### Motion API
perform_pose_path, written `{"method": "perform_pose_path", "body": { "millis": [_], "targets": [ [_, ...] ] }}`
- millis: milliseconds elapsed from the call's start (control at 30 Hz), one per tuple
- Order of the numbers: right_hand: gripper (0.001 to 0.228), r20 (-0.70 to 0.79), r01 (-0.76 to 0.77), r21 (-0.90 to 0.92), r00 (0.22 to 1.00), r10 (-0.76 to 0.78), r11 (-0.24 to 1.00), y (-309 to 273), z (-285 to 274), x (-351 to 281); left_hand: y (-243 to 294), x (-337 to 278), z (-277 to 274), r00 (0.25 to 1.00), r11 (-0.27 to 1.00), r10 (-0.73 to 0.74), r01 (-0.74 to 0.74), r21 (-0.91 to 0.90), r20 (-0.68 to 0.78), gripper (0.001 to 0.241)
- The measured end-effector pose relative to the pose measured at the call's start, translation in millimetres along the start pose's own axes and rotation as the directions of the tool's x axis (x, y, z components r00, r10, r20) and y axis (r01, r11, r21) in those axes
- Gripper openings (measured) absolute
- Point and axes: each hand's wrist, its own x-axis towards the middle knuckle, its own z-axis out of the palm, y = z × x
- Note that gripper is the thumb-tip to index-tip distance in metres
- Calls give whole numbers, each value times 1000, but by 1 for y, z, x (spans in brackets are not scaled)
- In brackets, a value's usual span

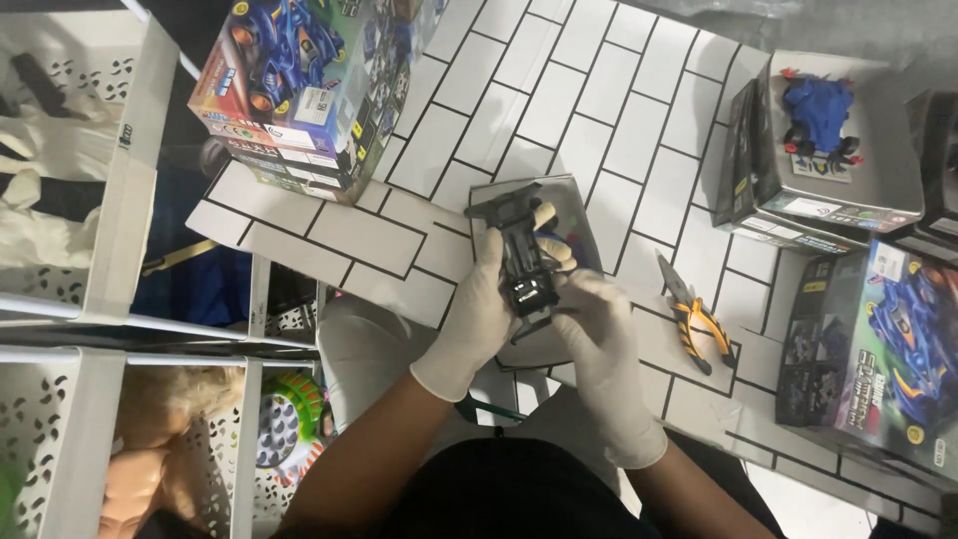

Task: The person is unboxing and assembling a plastic model toy car, fitting various components like the chassis and body parts together.

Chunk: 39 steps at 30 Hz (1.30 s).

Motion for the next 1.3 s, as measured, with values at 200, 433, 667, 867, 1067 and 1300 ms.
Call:
{"method": "perform_pose_path", "body": {
  "millis": [200, 433, 667, 867, 1067, 1300],
  "targets": [
    [55, 260, 491, -559, 869, -421, 668, -10, -8, 22, 29, -32, 9, 999, 712, -41, 25, 702, 6, 56],
    [44, 500, 647, -688, 751, -431, 329, -31, -8, 39, 28, -26, -11, 990, 496, -114, -11, 868, 78, 59],
    [39, 567, 769, -600, 605, -559, 223, -10, -7, 56, 84, -57, 49, 973, 801, -221, 218, 557, -63, 77],
    [26, 550, 800, -557, 557, -622, 224, 27, -15, 61, 76, -44, 36, 970, 766, -220, 235, 598, -100, 74],
    [4, 474, 743, -487, 667, -576, 459, -19, -10, 57, 87, -59, 52, 971, 789, -203, 240, 566, -129, 73],
    [30, 334, 582, -470, 813, -476, 664, -27, -8, 44, 92, -54, 57, 954, 787, -256, 298, 541, -155, 77]
  ]
}}
